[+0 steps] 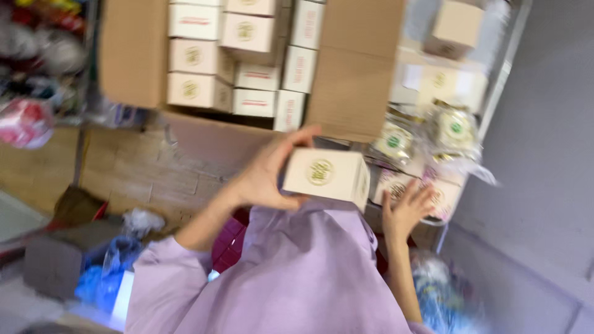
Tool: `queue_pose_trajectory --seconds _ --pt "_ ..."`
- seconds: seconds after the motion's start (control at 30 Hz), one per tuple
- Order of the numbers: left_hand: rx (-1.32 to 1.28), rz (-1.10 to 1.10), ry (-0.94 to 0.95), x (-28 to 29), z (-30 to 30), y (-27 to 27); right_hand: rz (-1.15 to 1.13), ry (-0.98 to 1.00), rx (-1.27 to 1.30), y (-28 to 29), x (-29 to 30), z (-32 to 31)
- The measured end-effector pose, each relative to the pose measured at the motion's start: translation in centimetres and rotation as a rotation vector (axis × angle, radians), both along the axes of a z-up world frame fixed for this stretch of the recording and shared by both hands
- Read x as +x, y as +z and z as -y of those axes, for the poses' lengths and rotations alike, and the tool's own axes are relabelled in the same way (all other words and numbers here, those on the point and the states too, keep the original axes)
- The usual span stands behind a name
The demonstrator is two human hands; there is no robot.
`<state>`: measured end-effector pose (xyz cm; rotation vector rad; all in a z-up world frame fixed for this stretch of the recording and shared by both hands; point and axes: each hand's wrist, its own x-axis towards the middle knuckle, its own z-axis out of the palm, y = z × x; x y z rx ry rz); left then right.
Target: Arranging square boxes and wrapped pastries inside a larger cardboard box
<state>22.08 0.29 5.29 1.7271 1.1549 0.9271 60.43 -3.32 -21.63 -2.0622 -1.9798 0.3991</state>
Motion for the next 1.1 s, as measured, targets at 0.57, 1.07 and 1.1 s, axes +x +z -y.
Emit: queue_pose_trajectory --seconds 0.57,1.07,1.1 --pt "0.295 -1.220 0.247 -14.1 -11.2 -11.3 -0.219 0.356 0.150 3.1 -5.4 -0.5" --pt "-0.475 -0.121 -0.327 16.9 1.5 -31.4 -0.059 0.126 0.122 2.7 -1.0 0.0" --pt "-0.532 0.006 -0.281 18.6 1.3 -33.9 -0.021 0.112 0.084 2.6 -0.7 0.3"
